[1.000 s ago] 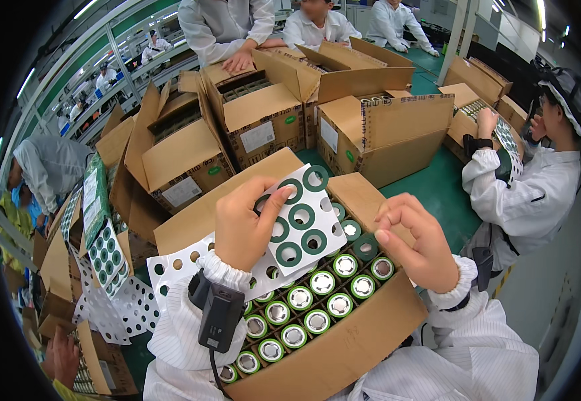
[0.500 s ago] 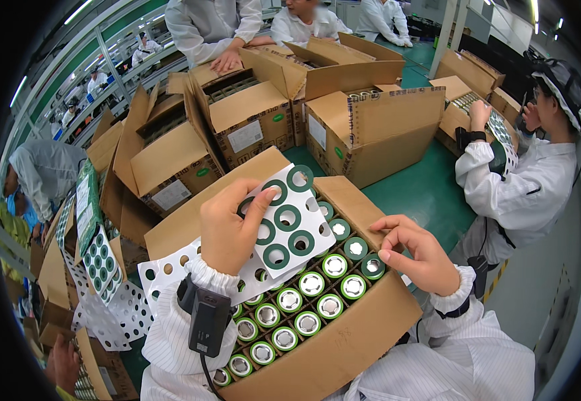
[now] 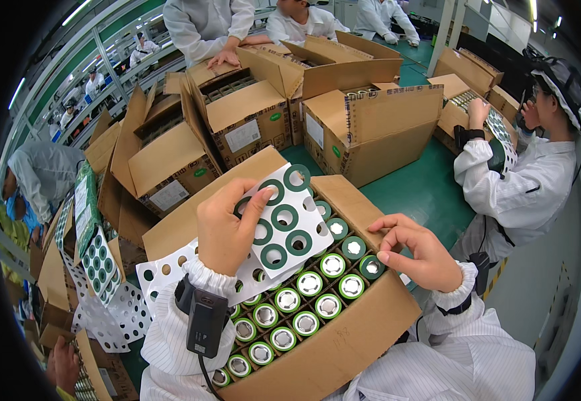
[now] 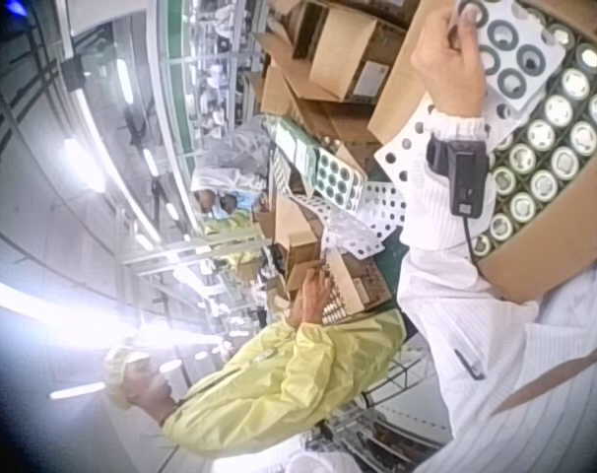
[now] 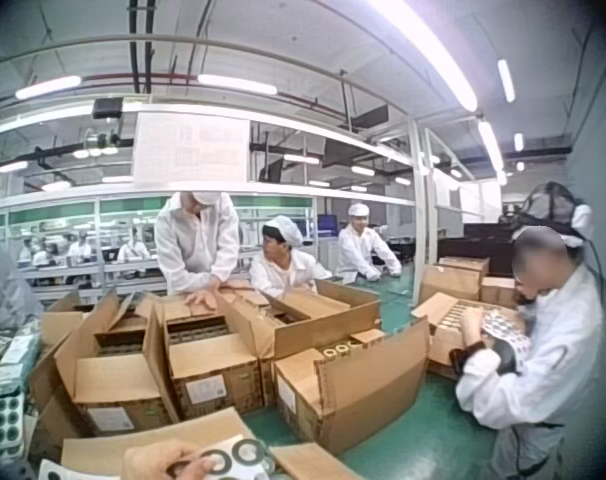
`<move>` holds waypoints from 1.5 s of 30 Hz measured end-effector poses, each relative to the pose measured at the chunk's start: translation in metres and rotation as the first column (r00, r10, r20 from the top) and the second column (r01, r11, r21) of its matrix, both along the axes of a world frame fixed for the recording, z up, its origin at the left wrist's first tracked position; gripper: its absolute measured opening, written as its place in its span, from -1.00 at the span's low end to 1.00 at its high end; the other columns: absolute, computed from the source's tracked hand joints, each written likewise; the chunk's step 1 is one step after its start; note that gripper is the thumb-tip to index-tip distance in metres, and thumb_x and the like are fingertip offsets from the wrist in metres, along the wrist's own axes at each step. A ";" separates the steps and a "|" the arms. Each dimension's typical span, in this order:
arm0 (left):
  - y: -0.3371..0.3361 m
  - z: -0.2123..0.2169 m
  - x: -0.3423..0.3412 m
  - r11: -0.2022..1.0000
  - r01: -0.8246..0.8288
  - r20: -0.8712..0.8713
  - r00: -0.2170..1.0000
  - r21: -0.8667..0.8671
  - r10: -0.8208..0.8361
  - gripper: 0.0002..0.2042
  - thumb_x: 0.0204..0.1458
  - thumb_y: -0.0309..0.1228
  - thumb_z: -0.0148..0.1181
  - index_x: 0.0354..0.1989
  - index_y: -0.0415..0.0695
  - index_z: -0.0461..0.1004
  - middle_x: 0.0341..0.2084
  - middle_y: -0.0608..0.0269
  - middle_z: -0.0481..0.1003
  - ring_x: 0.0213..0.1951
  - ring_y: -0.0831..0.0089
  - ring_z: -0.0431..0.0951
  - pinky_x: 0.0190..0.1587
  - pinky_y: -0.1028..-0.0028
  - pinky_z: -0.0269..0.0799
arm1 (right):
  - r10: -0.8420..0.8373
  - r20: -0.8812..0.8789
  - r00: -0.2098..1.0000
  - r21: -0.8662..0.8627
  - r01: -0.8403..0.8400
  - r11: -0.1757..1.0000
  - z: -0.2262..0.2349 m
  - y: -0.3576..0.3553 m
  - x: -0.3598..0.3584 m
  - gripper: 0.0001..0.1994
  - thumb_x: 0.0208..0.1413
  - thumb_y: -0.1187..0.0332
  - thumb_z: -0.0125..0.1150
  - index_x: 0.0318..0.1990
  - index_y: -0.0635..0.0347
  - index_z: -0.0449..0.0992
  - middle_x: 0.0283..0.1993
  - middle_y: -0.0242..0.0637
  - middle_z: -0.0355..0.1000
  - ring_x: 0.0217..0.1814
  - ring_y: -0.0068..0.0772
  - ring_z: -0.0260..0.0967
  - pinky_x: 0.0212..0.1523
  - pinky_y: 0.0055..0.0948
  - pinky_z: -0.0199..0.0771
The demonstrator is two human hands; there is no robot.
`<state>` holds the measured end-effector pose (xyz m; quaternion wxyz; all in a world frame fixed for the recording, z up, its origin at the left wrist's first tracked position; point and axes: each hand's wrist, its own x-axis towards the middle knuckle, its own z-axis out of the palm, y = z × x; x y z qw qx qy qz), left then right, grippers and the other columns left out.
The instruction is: Applying circular green adhesive insulators to the tops of cylindrical batteries arranged in a box.
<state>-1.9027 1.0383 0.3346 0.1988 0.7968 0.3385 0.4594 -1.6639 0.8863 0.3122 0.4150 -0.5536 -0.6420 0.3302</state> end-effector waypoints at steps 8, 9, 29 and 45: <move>-0.001 0.001 0.001 1.000 -0.004 -0.008 1.000 0.012 0.004 -0.81 -0.03 -0.36 0.23 -0.43 -0.27 0.49 -0.64 0.12 0.48 -0.61 0.42 0.45 -0.51 0.52 0.33 | -0.002 0.003 1.000 0.021 0.002 1.000 -0.001 0.001 0.001 -0.88 0.03 0.44 0.14 -0.44 0.31 0.41 0.02 -0.08 0.27 -0.16 -0.37 0.36 -0.19 -0.44 0.45; -0.001 0.001 0.001 1.000 -0.004 -0.006 1.000 0.008 0.004 -0.81 -0.03 -0.36 0.23 -0.43 -0.27 0.49 -0.63 0.11 0.48 -0.61 0.42 0.45 -0.51 0.52 0.33 | -0.002 0.002 1.000 0.021 0.002 1.000 -0.001 0.001 0.002 -0.88 0.03 0.44 0.14 -0.44 0.31 0.41 0.02 -0.08 0.27 -0.16 -0.37 0.36 -0.19 -0.44 0.45; 0.000 0.002 0.001 1.000 -0.005 -0.006 1.000 -0.006 0.005 -0.81 -0.03 -0.36 0.24 -0.43 -0.27 0.49 -0.64 0.14 0.48 -0.61 0.44 0.44 -0.51 0.53 0.33 | -0.086 0.127 0.988 0.146 0.067 0.987 -0.002 0.000 -0.005 -0.93 -0.06 0.50 0.17 -0.48 0.27 0.40 -0.08 -0.13 0.35 -0.16 -0.22 0.36 -0.20 -0.38 0.40; -0.001 0.002 0.001 1.000 -0.009 -0.005 1.000 0.012 0.009 -0.81 -0.03 -0.37 0.24 -0.44 -0.27 0.48 -0.65 0.13 0.47 -0.62 0.42 0.43 -0.52 0.52 0.31 | -0.111 0.194 0.975 0.168 0.079 0.983 -0.001 -0.002 -0.009 -0.93 -0.10 0.53 0.16 -0.49 0.24 0.38 -0.09 -0.15 0.36 -0.12 -0.17 0.30 -0.13 -0.33 0.33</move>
